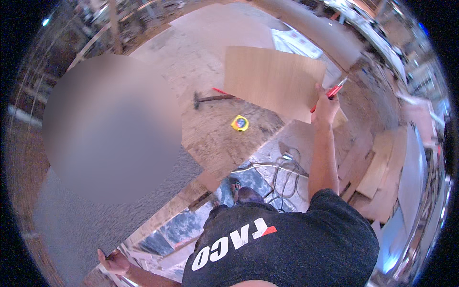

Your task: The person measures a wooden board with a tape measure, marks it with a pencil, and cuts a piece of veneer or laminate using a utility knife and a straight edge.

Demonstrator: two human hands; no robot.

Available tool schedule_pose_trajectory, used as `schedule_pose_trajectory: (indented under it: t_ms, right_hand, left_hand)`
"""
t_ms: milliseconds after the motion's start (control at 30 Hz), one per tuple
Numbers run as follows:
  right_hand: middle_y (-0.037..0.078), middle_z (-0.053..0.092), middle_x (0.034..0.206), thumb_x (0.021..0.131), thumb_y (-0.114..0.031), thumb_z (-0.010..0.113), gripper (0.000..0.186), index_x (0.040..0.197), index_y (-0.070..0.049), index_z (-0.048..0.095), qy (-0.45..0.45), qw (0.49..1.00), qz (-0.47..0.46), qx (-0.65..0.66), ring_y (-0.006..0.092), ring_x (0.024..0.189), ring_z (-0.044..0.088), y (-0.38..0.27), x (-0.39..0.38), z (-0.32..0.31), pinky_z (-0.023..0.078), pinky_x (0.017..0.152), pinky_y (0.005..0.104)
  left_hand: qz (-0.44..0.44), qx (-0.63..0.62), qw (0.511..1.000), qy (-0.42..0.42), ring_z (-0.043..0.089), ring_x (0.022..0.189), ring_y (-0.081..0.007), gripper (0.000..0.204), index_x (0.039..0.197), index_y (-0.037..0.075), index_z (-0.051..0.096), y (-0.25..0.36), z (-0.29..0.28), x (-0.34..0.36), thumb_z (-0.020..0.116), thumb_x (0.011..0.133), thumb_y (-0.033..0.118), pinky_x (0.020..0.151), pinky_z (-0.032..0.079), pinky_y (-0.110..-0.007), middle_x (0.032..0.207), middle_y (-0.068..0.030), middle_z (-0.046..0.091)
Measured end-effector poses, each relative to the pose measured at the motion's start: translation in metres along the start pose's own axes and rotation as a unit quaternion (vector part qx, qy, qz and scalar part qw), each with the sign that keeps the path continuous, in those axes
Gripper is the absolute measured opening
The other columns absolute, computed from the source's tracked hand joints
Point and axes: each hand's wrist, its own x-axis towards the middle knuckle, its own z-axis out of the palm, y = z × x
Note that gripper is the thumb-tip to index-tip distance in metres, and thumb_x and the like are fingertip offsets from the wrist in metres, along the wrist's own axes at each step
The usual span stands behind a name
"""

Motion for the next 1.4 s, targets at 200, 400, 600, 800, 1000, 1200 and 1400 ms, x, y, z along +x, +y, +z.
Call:
schedule_pose_trajectory:
  t_ms: [200, 400, 600, 800, 1000, 1200, 1400]
  right_hand:
    - [-0.007, 0.049, 0.072, 0.085, 0.0, 0.077, 0.037, 0.077, -0.019, 0.047, 0.133, 0.98, 0.087, 0.121, 0.0063, 0.06, 0.047, -0.008, -0.051, -0.145, 0.04, 0.054, 0.0253]
    - [-0.006, 0.049, 0.073, 0.083, -0.003, 0.078, 0.033, 0.082, -0.017, 0.049, 0.285, 0.952, 0.038, 0.1, 0.0077, 0.059, 0.046, -0.035, -0.146, -0.312, 0.04, 0.05, 0.0302]
    - [0.0, 0.058, 0.081, 0.085, -0.001, 0.077, 0.032, 0.086, -0.013, 0.047, 0.412, 0.893, 0.066, 0.169, 0.0147, 0.07, 0.062, -0.068, -0.247, -0.415, 0.052, 0.061, 0.0313]
    - [0.003, 0.059, 0.082, 0.087, -0.002, 0.075, 0.031, 0.087, -0.012, 0.046, 0.523, 0.834, 0.07, 0.162, 0.0166, 0.069, 0.063, -0.042, -0.309, -0.515, 0.052, 0.06, 0.0337]
    - [0.004, 0.061, 0.084, 0.088, -0.002, 0.074, 0.027, 0.088, -0.01, 0.048, 0.557, 0.814, 0.077, 0.145, 0.0171, 0.071, 0.064, -0.045, -0.306, -0.586, 0.053, 0.062, 0.0347]
    - [0.005, 0.063, 0.085, 0.088, -0.004, 0.073, 0.021, 0.09, -0.008, 0.052, 0.536, 0.82, 0.131, 0.15, 0.0164, 0.072, 0.064, -0.022, -0.274, -0.687, 0.054, 0.063, 0.0339]
    - [0.002, 0.063, 0.082, 0.088, -0.005, 0.073, 0.017, 0.089, -0.008, 0.056, 0.531, 0.823, 0.17, 0.109, 0.0135, 0.07, 0.063, -0.026, -0.254, -0.765, 0.052, 0.063, 0.0321]
  left_hand:
    - [-0.094, -0.014, 0.987, -0.129, 0.065, 0.102, -0.0285, 0.031, 0.119, -0.01, 0.061, -0.106, 0.021, 0.124, 0.063, 0.095, 0.01, 0.084, 0.058, -0.037, 0.122, -0.0203, 0.065]
    - [-0.254, -0.08, 0.949, -0.169, 0.058, 0.12, -0.0311, 0.044, 0.13, -0.011, 0.054, -0.243, 0.15, 0.153, 0.063, 0.096, 0.015, 0.103, 0.051, -0.042, 0.134, -0.0244, 0.057]
    - [-0.301, -0.004, 0.906, -0.298, 0.061, 0.111, -0.0294, 0.031, 0.124, -0.004, 0.061, -0.407, 0.124, 0.226, 0.061, 0.098, 0.012, 0.101, 0.05, -0.038, 0.125, -0.0187, 0.064]
    - [-0.457, 0.121, 0.867, -0.158, 0.061, 0.108, -0.0272, 0.029, 0.12, 0.002, 0.061, -0.47, 0.194, 0.137, 0.062, 0.097, 0.02, 0.093, 0.051, -0.039, 0.118, -0.014, 0.065]
    - [-0.451, 0.222, 0.842, -0.195, 0.062, 0.099, -0.024, 0.024, 0.113, 0.006, 0.06, -0.475, 0.193, 0.052, 0.06, 0.095, 0.022, 0.083, 0.052, -0.037, 0.109, -0.0109, 0.064]
    - [-0.467, 0.319, 0.736, -0.372, 0.063, 0.091, -0.0209, 0.02, 0.107, 0.01, 0.059, -0.459, 0.167, -0.093, 0.058, 0.094, 0.024, 0.073, 0.053, -0.035, 0.101, -0.0079, 0.062]
    - [-0.516, 0.459, 0.651, -0.316, 0.062, 0.073, -0.0195, 0.016, 0.099, 0.009, 0.059, -0.485, 0.218, -0.304, 0.061, 0.092, 0.024, 0.065, 0.052, -0.032, 0.088, -0.005, 0.062]
